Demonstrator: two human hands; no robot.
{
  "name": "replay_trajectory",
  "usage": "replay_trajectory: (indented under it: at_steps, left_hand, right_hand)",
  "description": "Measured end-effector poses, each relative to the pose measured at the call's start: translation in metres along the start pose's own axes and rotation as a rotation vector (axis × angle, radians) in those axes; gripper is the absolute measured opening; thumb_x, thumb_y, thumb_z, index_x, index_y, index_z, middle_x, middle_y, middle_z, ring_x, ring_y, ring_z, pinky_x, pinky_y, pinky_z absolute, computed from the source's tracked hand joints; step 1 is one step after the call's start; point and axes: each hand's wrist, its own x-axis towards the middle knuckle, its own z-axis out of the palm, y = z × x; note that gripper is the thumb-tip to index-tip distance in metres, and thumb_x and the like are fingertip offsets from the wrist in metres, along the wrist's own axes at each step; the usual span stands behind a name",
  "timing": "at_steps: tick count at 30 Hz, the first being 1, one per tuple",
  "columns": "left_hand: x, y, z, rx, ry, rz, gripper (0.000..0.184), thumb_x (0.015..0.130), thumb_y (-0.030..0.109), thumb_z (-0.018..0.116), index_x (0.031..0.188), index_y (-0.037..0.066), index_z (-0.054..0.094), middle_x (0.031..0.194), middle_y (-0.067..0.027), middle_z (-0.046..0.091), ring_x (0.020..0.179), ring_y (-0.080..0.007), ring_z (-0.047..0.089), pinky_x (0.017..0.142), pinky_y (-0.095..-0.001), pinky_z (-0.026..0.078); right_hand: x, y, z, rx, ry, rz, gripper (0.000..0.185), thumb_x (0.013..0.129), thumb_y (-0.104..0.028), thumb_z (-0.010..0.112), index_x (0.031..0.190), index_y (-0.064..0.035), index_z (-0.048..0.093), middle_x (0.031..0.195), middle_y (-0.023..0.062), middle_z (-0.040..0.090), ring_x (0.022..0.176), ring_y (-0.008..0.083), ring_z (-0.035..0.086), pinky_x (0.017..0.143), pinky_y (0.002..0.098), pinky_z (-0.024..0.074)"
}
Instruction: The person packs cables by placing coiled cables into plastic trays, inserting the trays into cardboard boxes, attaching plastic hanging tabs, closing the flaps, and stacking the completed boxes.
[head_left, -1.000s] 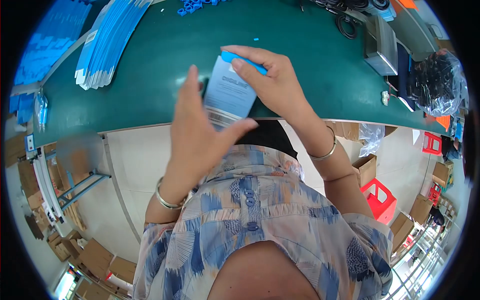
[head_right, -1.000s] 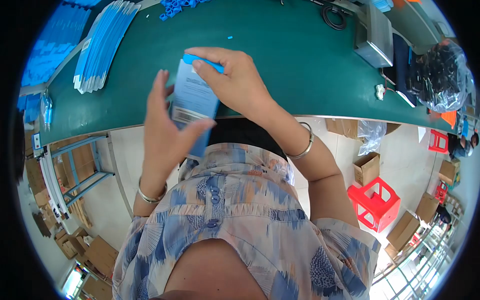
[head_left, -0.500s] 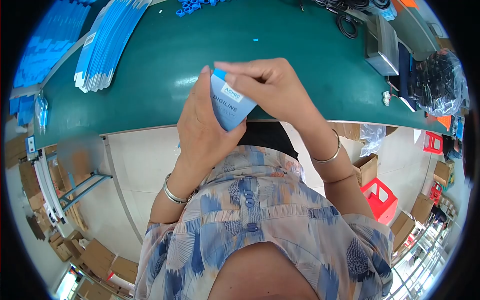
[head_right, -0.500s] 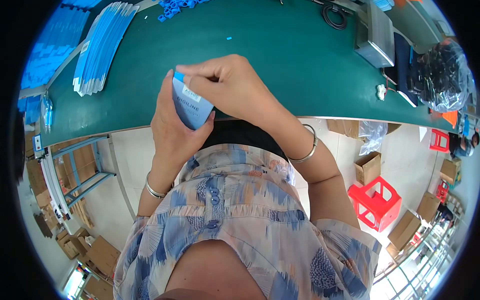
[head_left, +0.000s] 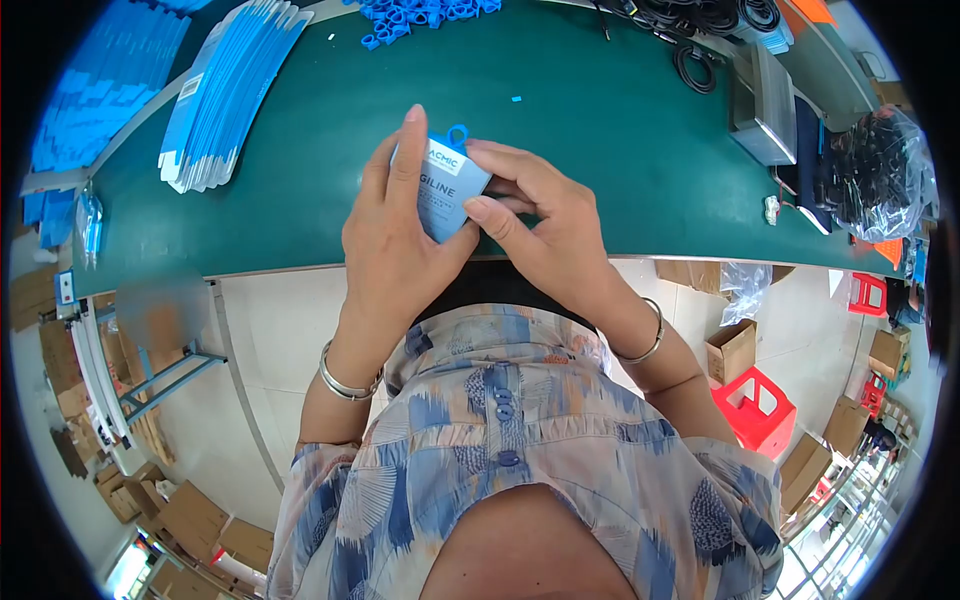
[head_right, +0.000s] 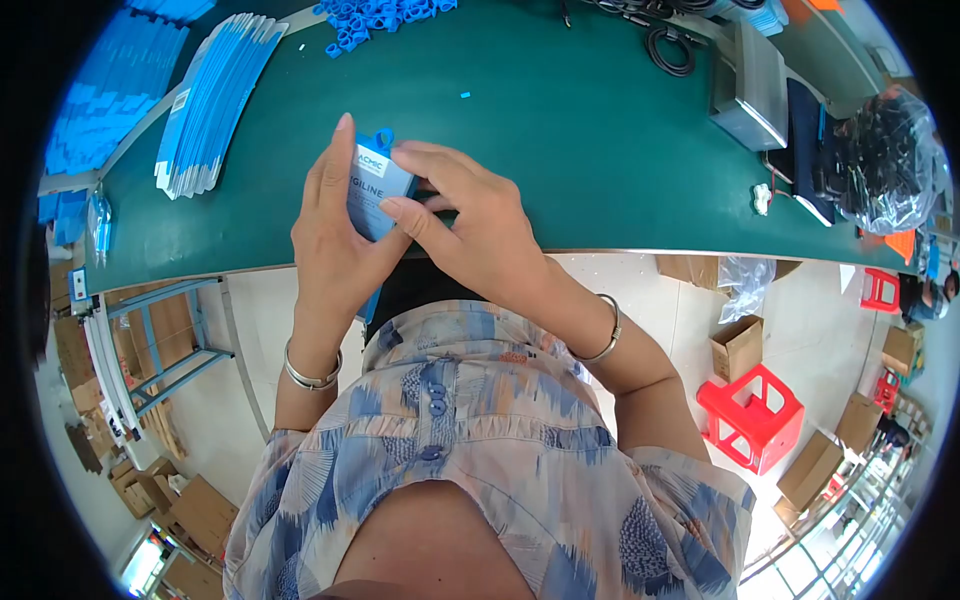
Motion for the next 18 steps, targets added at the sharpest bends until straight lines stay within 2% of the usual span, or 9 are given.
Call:
replay_trajectory:
  at_steps: [2, 6, 8, 9, 11, 12, 14, 16, 18]
  left_hand:
    - [-0.003, 0.001, 0.001, -0.01, -0.031, -0.034, 0.084, 0.068, 0.021, 0.077, 0.141, 0.009, 0.036, 0.13, -0.0173, 0.05, 0.103, -0.0314, 0.059, 0.082, -0.0359, 0.051]
    - [0.002, -0.001, -0.003, -0.056, 0.072, 0.084, 0.084, 0.068, 0.022, 0.076, 0.141, 0.01, 0.036, 0.126, -0.0177, 0.051, 0.096, -0.0293, 0.06, 0.079, -0.0341, 0.05]
    - [0.013, 0.0, -0.011, -0.218, 0.235, 0.059, 0.087, 0.07, 0.023, 0.075, 0.143, 0.011, 0.03, 0.129, -0.0182, 0.049, 0.105, -0.0293, 0.057, 0.085, -0.0382, 0.048]
    - [0.018, 0.0, -0.018, -0.228, 0.238, 0.082, 0.087, 0.07, 0.023, 0.075, 0.143, 0.011, 0.03, 0.129, -0.0182, 0.049, 0.105, -0.0293, 0.057, 0.085, -0.0382, 0.048]
    - [0.026, -0.003, -0.029, -1.042, 0.296, -0.089, 0.092, 0.073, 0.024, 0.074, 0.146, 0.012, 0.019, 0.134, -0.0193, 0.044, 0.113, -0.0305, 0.053, 0.09, -0.0422, 0.047]
    - [0.031, -0.005, -0.029, -1.045, 0.317, -0.043, 0.092, 0.075, 0.024, 0.071, 0.147, 0.011, 0.015, 0.137, -0.02, 0.042, 0.118, -0.0309, 0.05, 0.094, -0.0434, 0.045]
    - [0.036, -0.015, -0.031, -1.057, 0.312, 0.008, 0.091, 0.078, 0.025, 0.069, 0.147, 0.01, 0.012, 0.14, -0.0207, 0.039, 0.123, -0.0313, 0.047, 0.098, -0.0445, 0.042]
    - [0.03, -0.029, -0.033, -0.804, 0.647, -0.026, 0.082, 0.084, 0.022, 0.061, 0.147, 0.008, 0.011, 0.142, -0.0213, 0.037, 0.132, -0.0323, 0.037, 0.107, -0.047, 0.033]
    - [0.024, -0.03, -0.03, -0.281, 0.844, 0.192, 0.071, 0.088, 0.022, 0.056, 0.146, 0.005, 0.018, 0.144, -0.0219, 0.034, 0.138, -0.0347, 0.026, 0.111, -0.0502, 0.022]
  right_hand:
    - [-0.007, 0.0, 0.001, -0.037, 0.033, -0.015, 0.054, 0.079, -0.014, 0.072, 0.126, 0.001, 0.051, 0.122, 0.0177, 0.058, 0.087, 0.0238, 0.062, 0.075, 0.0313, 0.0538]
    - [-0.001, -0.006, -0.003, 0.141, -0.067, 0.118, 0.062, 0.077, -0.007, 0.073, 0.132, -0.0009, 0.045, 0.135, 0.0167, 0.049, 0.106, 0.0236, 0.059, 0.09, 0.0332, 0.0498]
    - [-0.001, -0.015, 0.016, 0.38, 0.125, -0.02, 0.058, 0.078, -0.005, 0.069, 0.131, -0.002, 0.046, 0.135, 0.0169, 0.048, 0.108, 0.0275, 0.058, 0.092, 0.0364, 0.0485]
    - [0.001, -0.017, 0.017, 0.367, 0.139, -0.036, 0.058, 0.078, -0.005, 0.069, 0.131, -0.002, 0.046, 0.135, 0.0169, 0.048, 0.108, 0.0275, 0.058, 0.092, 0.0364, 0.0485]
    - [0.003, -0.019, 0.016, -0.055, -0.16, -0.178, 0.06, 0.076, -0.009, 0.07, 0.131, -0.0037, 0.047, 0.131, 0.0172, 0.051, 0.11, 0.0289, 0.056, 0.09, 0.0378, 0.0489]
    - [0.007, -0.021, 0.015, -0.064, -0.14, -0.176, 0.06, 0.076, -0.009, 0.07, 0.131, -0.0037, 0.047, 0.131, 0.0172, 0.051, 0.11, 0.0289, 0.056, 0.09, 0.0378, 0.0489]
    - [0.021, -0.025, 0.012, -0.317, -0.057, -0.258, 0.059, 0.075, -0.011, 0.069, 0.129, -0.0037, 0.048, 0.13, 0.0169, 0.051, 0.11, 0.0284, 0.056, 0.088, 0.0381, 0.0488]
    - [0.034, -0.025, 0.009, -0.576, 0.008, -0.322, 0.057, 0.073, -0.012, 0.068, 0.127, -0.0036, 0.05, 0.129, 0.0166, 0.051, 0.111, 0.0279, 0.056, 0.087, 0.0383, 0.0487]
    - [0.04, -0.007, 0.017, -0.713, -0.026, -0.378, 0.056, 0.073, -0.012, 0.068, 0.125, -0.0038, 0.051, 0.128, 0.0156, 0.052, 0.109, 0.0266, 0.056, 0.086, 0.0379, 0.049]
